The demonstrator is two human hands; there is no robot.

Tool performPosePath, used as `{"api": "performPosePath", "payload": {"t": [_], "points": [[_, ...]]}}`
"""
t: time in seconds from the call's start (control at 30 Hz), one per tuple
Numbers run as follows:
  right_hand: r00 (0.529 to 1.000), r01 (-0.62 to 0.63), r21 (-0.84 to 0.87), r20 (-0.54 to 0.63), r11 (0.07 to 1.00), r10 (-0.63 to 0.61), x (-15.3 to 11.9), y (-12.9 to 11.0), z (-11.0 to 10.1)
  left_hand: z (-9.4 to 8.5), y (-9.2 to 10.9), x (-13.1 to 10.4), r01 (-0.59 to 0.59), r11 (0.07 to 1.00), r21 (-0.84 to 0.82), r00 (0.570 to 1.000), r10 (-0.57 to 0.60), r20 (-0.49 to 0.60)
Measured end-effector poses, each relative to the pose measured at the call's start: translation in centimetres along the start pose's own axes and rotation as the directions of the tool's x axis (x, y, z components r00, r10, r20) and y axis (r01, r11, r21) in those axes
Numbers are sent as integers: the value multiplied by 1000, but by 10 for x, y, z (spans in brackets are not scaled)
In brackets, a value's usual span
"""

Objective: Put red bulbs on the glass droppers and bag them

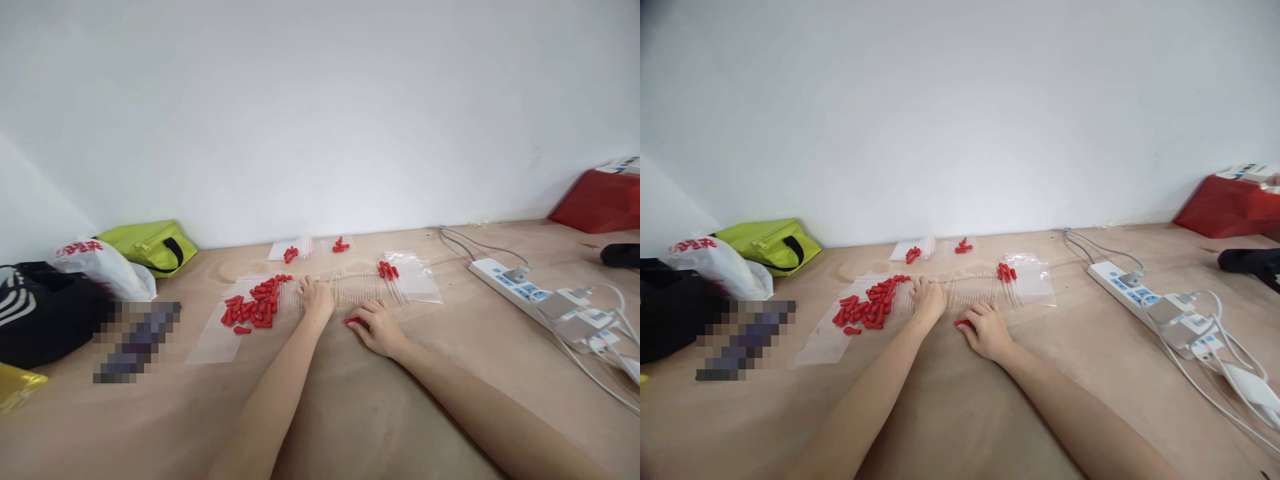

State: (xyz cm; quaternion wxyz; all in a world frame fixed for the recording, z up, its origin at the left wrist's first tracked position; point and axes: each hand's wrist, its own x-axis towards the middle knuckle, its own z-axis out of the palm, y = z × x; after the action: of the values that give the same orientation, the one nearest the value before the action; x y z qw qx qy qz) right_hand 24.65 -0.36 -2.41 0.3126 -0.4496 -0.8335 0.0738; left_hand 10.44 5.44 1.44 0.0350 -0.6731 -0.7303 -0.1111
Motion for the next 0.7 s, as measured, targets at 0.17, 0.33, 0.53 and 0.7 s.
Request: {"api": "performPosePath", "payload": {"t": [0.17, 0.33, 0.53, 0.7], "points": [[1000, -4, 8, -8, 1000, 4, 0, -1, -1, -10, -43, -28, -222, 973, -63, 974, 218, -68], [1000, 18, 14, -15, 1000, -18, 0, 0, 1, -12, -90, -53, -409, 881, -237, 910, 413, -32], [999, 29, 18, -16, 999, -28, -1, 4, 4, -13, -81, -58, -376, 864, -334, 913, 407, 26], [999, 37, 45, -11, 998, -37, -2, 6, 6, -4, -60, -56, -359, 830, -427, 898, 432, 84]]}}
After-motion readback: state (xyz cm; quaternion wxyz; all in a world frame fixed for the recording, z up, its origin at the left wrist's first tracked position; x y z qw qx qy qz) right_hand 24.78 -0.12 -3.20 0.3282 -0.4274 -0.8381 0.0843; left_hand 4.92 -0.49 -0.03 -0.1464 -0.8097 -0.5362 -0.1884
